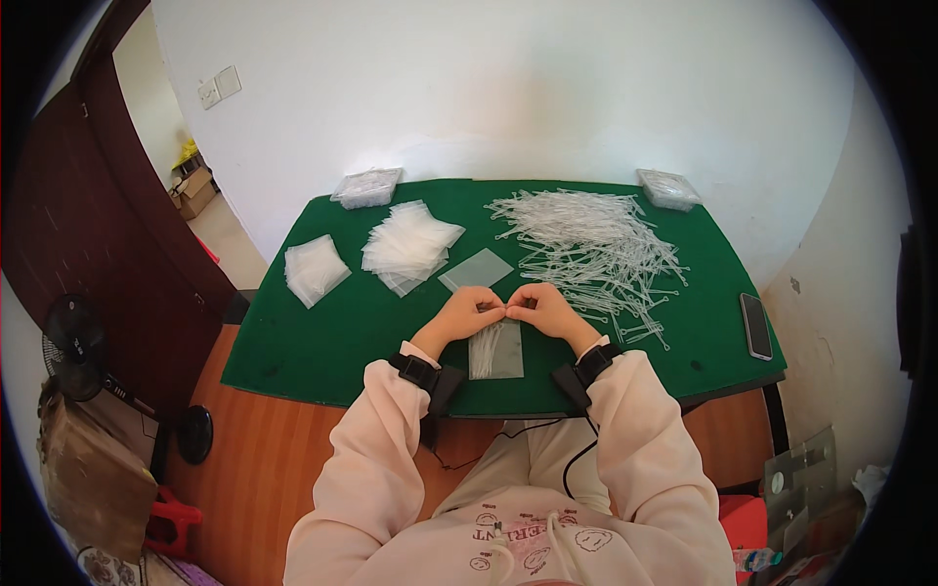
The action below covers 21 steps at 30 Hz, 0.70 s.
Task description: Manually placing small white plastic strips into transparent plastic bags.
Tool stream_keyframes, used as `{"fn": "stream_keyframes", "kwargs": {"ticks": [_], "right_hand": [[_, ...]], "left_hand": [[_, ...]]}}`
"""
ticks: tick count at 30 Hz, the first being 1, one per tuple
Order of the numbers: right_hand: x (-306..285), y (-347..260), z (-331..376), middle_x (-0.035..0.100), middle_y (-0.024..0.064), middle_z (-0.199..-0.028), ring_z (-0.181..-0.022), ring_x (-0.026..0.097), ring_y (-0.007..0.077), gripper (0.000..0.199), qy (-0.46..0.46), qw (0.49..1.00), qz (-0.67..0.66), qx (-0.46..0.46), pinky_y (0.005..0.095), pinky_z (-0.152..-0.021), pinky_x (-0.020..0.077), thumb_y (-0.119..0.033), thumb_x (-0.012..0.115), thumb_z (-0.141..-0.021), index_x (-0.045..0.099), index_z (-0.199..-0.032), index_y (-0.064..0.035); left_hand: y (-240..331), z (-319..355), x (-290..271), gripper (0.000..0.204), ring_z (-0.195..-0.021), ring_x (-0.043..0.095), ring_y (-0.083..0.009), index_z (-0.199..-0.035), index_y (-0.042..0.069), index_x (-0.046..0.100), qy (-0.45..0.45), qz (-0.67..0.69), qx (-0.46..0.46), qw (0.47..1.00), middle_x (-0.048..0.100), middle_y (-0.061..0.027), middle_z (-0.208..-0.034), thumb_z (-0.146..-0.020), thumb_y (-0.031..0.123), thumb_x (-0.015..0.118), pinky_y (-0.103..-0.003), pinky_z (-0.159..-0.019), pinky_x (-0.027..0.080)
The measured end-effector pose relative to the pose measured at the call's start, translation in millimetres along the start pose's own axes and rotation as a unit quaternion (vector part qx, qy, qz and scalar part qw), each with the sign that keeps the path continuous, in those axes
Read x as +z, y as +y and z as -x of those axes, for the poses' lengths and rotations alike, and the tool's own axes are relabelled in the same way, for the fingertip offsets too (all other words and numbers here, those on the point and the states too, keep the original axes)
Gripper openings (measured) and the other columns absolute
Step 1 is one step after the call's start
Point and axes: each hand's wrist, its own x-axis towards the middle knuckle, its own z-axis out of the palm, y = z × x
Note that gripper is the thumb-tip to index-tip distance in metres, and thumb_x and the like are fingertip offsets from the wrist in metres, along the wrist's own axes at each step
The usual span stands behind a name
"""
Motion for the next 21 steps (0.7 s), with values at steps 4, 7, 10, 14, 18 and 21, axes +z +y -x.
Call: {"fn": "stream_keyframes", "kwargs": {"ticks": [4,7,10,14,18,21], "right_hand": [[-4.1,7.3,-2.3,0.059,0.0032,-0.066,-0.060,0.051,0.0093,0.011,0.015,1.000,-0.011,0.021,0.0240,-0.057,0.0421,-0.011,0.066,-0.073,0.062,-0.075,-0.0011],[-8.5,13.1,-5.2,0.058,-0.0009,-0.065,-0.059,0.048,0.0055,0.010,0.057,0.997,0.013,0.047,0.0216,-0.054,0.0396,-0.011,0.067,-0.074,0.063,-0.076,-0.0021],[-15.5,15.6,-4.0,0.058,0.0000,-0.066,-0.060,0.050,0.0082,0.009,0.065,0.995,0.051,0.061,0.0232,-0.056,0.0407,-0.010,0.067,-0.072,0.063,-0.076,-0.0026],[-11.2,14.7,-2.3,0.058,0.0027,-0.068,-0.062,0.053,0.0147,0.009,0.090,0.987,0.126,-0.040,0.0266,-0.058,0.0422,-0.010,0.066,-0.071,0.063,-0.077,-0.0037],[-3.4,8.9,-2.3,0.059,0.0067,-0.071,-0.068,0.055,0.0234,0.010,0.055,0.981,0.143,-0.119,0.0320,-0.062,0.0439,-0.014,0.065,-0.071,0.062,-0.075,-0.0053],[-0.6,7.6,-1.2,0.060,0.0088,-0.072,-0.070,0.056,0.0269,0.011,0.023,0.982,0.148,-0.114,0.0342,-0.064,0.0445,-0.016,0.064,-0.071,0.062,-0.075,-0.0055]], "left_hand": [[-5.5,-3.1,-5.7,0.016,-0.060,0.053,-0.0092,-0.077,0.000,0.064,0.010,0.016,-0.039,0.999,0.060,-0.0043,-0.066,-0.075,0.016,0.066,-0.023,-0.056,0.043],[-8.1,-4.3,-11.5,0.016,-0.060,0.051,-0.0065,-0.076,0.000,0.063,0.025,-0.008,-0.070,0.997,0.059,-0.0013,-0.065,-0.076,0.015,0.065,-0.022,-0.056,0.042],[-9.4,-4.3,-11.7,0.016,-0.059,0.051,-0.0066,-0.075,0.000,0.064,0.052,-0.014,-0.080,0.995,0.059,-0.0019,-0.063,-0.075,0.016,0.065,-0.022,-0.056,0.042],[-10.4,0.9,-10.1,0.017,-0.058,0.054,-0.0132,-0.075,0.001,0.064,0.057,-0.070,-0.068,0.994,0.060,-0.0067,-0.064,-0.074,0.018,0.065,-0.026,-0.056,0.043],[-5.2,1.0,-0.4,0.014,-0.059,0.053,-0.0102,-0.076,0.001,0.064,0.014,-0.060,0.029,0.998,0.060,-0.0042,-0.065,-0.073,0.015,0.067,-0.024,-0.056,0.043],[-2.7,0.7,0.5,0.013,-0.060,0.054,-0.0112,-0.076,0.002,0.065,-0.005,-0.065,0.021,0.998,0.060,-0.0048,-0.066,-0.073,0.014,0.067,-0.024,-0.056,0.043]]}}
